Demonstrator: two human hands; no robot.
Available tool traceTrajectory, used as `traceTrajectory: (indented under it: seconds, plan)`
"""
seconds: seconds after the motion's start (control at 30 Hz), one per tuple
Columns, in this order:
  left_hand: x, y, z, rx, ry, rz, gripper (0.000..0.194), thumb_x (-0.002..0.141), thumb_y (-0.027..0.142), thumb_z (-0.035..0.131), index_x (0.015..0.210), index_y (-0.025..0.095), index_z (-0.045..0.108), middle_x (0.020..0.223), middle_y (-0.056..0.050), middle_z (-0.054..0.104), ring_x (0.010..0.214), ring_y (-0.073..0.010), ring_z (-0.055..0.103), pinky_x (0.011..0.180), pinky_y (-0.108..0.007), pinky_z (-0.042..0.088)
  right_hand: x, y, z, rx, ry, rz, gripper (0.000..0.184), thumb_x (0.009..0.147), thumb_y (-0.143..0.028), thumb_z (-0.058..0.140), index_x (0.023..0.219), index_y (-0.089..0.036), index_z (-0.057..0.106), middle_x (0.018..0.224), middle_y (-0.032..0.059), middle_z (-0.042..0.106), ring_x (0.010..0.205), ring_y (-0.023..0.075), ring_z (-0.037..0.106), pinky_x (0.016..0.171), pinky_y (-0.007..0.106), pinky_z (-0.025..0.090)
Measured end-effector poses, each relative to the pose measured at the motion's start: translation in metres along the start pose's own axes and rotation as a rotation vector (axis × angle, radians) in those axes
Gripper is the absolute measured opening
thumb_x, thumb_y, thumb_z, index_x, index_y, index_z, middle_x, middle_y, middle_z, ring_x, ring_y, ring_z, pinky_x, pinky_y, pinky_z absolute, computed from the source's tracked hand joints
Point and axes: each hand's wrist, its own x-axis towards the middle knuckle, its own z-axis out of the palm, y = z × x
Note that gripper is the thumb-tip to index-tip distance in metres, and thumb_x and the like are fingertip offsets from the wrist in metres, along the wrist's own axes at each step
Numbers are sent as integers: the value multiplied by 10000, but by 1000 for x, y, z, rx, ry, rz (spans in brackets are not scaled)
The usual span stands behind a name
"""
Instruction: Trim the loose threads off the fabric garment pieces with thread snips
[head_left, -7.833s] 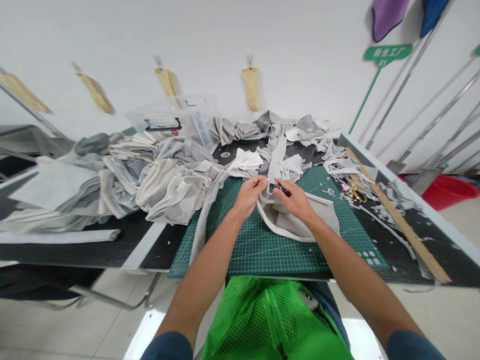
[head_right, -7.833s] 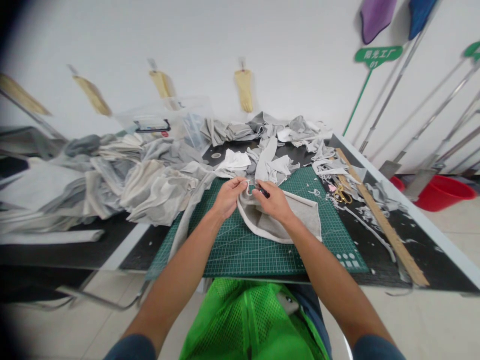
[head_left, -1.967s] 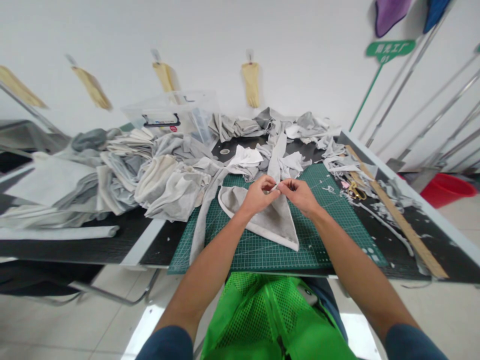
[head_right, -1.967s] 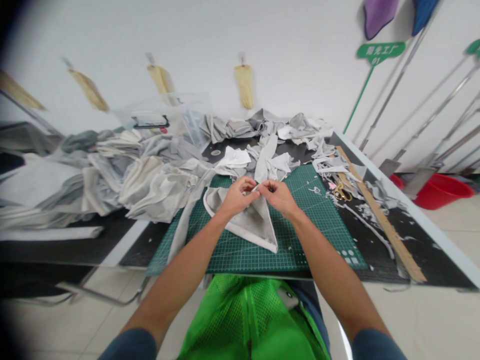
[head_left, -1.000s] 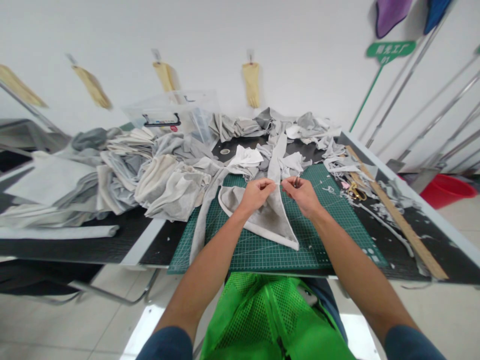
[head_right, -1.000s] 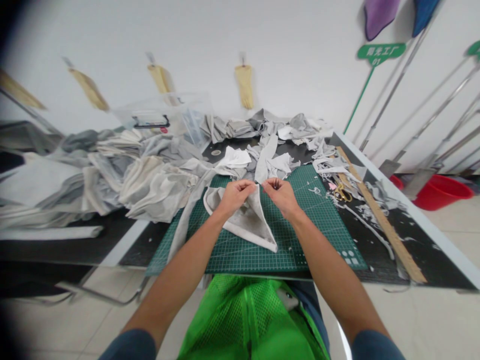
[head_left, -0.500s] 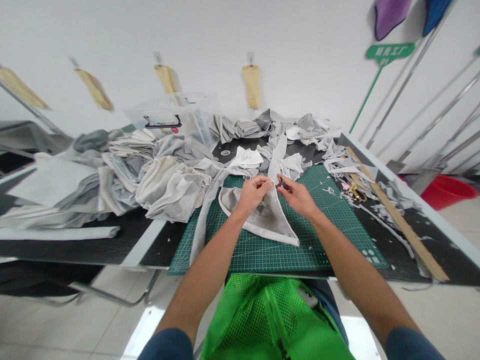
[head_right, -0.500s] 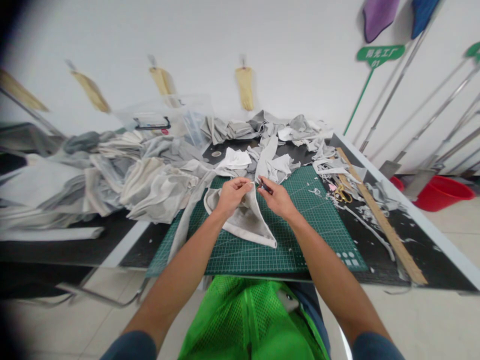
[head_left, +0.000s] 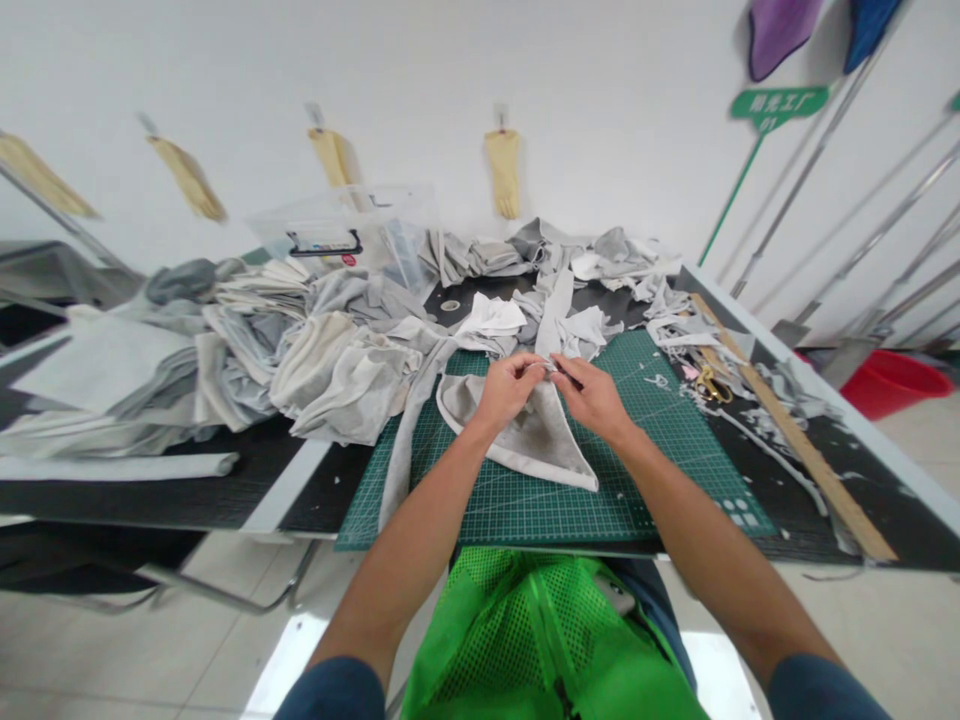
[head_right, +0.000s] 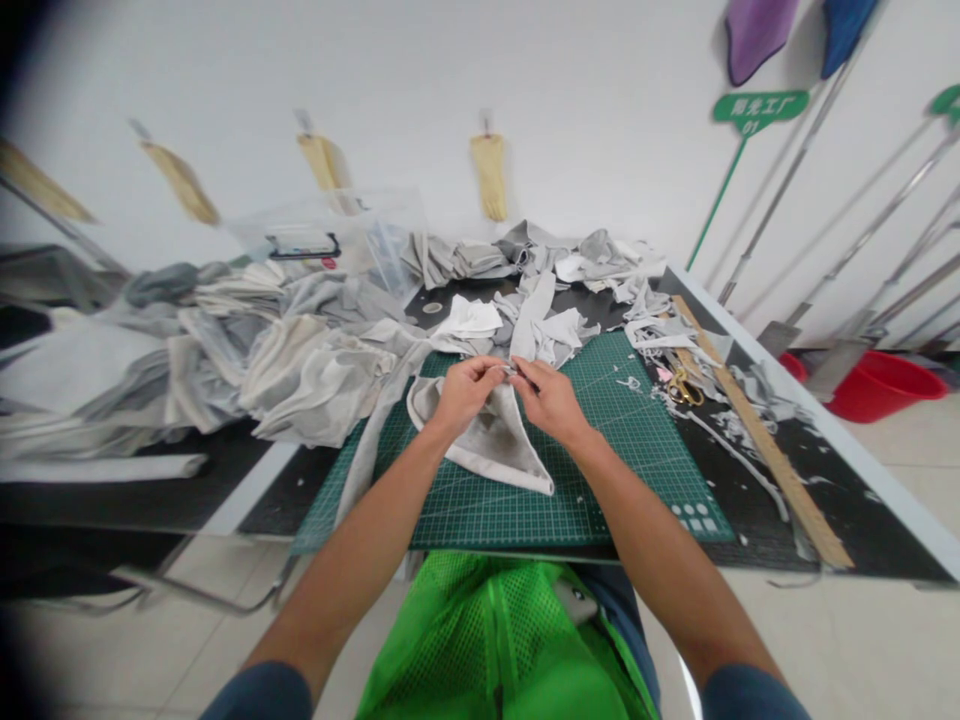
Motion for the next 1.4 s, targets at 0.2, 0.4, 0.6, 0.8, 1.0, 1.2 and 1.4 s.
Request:
traceTrajectory:
  seconds: [0.2,0.4,0.6,0.8,1.0,1.2,1.4]
  plan:
    - [-1,3,2,-2,-2,14,199,832,321,692,913,161,778,834,-38,750,770,-159,636,727,-265,493,0,-1,1,-16,-21,-29,433,1066,-453,455,1365,-217,660,1063,132,730,966,258,658,894,405,520]
    - [-2,6,3,3,1,7,179,837,294,667,890,161,775,770,-24,722,754,-155,623,715,-258,484,-1,-2,3,-2,-29,-35,455,1076,-455,427,1369,-195,658,1033,128,708,936,247,645,873,388,512]
    - [-3,6,3,17,-2,-1,189,845,298,648,884,160,771,812,-26,737,747,-148,611,707,-253,476,-1,-1,5,5,-27,0,457,1072,-474,433,1375,-222,664,1031,113,717,941,246,648,872,383,514]
    - [-2,3,4,20,-14,28,189,859,286,638,898,160,773,844,-26,743,765,-148,616,736,-256,478,-1,-1,5,-2,-28,2,451,1070,-464,434,1366,-217,668,1044,120,722,941,251,647,878,391,513]
    - [-1,0,3,13,-28,37,190,869,294,644,907,162,776,861,-27,748,785,-148,623,750,-257,473,-1,-2,5,5,-24,5,456,1070,-487,425,1323,-212,688,996,114,708,915,252,631,856,386,502]
    - [-1,2,3,41,-10,7,193,852,305,647,880,159,768,838,-24,741,742,-147,602,705,-255,464,0,-5,5,24,-29,11,441,1073,-491,420,1274,-217,702,955,103,685,878,242,616,818,370,499]
    - [-1,0,3,47,-12,3,207,855,325,647,868,154,763,794,-11,717,692,-132,562,649,-243,427,0,-4,6,7,-27,-4,421,1082,-473,412,1221,-207,707,911,89,665,841,225,606,781,347,488]
